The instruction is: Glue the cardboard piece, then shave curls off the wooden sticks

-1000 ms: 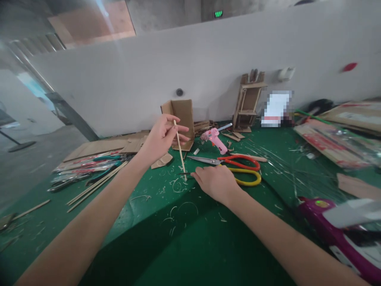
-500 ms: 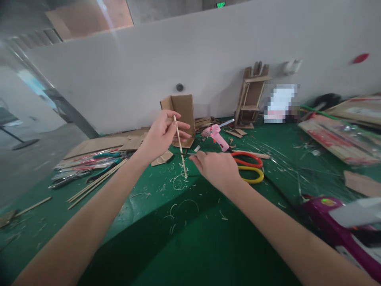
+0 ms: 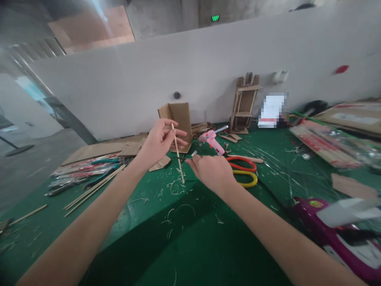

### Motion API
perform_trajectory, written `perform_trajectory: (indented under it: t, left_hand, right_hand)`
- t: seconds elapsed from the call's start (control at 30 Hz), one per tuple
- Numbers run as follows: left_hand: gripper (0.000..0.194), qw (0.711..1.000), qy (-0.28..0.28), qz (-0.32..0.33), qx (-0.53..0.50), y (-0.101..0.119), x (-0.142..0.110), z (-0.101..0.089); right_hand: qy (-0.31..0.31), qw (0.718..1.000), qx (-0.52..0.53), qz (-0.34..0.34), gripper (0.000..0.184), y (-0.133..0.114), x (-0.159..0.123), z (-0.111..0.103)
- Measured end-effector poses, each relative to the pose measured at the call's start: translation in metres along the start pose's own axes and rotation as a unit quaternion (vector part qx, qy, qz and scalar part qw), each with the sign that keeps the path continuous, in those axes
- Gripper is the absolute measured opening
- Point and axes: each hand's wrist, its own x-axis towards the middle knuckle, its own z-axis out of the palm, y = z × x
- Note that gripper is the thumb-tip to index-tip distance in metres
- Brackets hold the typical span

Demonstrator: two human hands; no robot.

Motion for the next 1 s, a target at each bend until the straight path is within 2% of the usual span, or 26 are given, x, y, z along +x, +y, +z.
perform_trajectory:
  t: [0.07, 0.2, 0.37, 0.47, 0.67, 0.83, 0.9, 1.0]
  left_hand:
    - [0.010, 1.000, 0.001, -0.005, 0.002, 0.001, 0.000, -0.001]
    - [0.007, 1.000, 0.004, -0.017, -0.003, 0.003, 0.001, -0.002]
    - [0.008, 1.000, -0.002, -0.010, -0.006, 0.004, 0.001, -0.002]
    - [0.009, 1.000, -0.003, -0.016, -0.007, 0.003, 0.001, -0.003]
    - [0.008, 0.999, -0.011, -0.030, -0.018, -0.001, 0.004, -0.006]
    - [0.011, 0.999, -0.021, -0.037, -0.033, 0.001, 0.004, -0.006]
    - [0.012, 0.998, -0.020, -0.044, -0.030, 0.002, 0.004, -0.005]
    - [0.012, 0.999, -0.016, -0.044, -0.027, 0.002, 0.004, -0.005]
  right_hand:
    - [-0.010, 1.000, -0.001, -0.012, 0.056, 0.000, -0.002, 0.003]
    - [-0.054, 0.995, 0.008, -0.086, 0.052, -0.001, -0.011, 0.009]
    - [0.006, 1.000, -0.003, -0.017, 0.056, -0.001, 0.000, 0.005]
    - [0.005, 1.000, 0.009, -0.009, 0.055, 0.000, 0.005, 0.006]
    - [-0.033, 0.996, 0.022, -0.082, 0.051, -0.001, -0.007, 0.012]
    - [-0.103, 0.989, 0.010, -0.104, 0.049, -0.004, -0.009, 0.007]
    - [-0.087, 0.992, 0.016, -0.094, 0.050, -0.003, -0.007, 0.005]
    - [-0.019, 0.999, 0.014, -0.039, 0.055, 0.002, -0.001, 0.003]
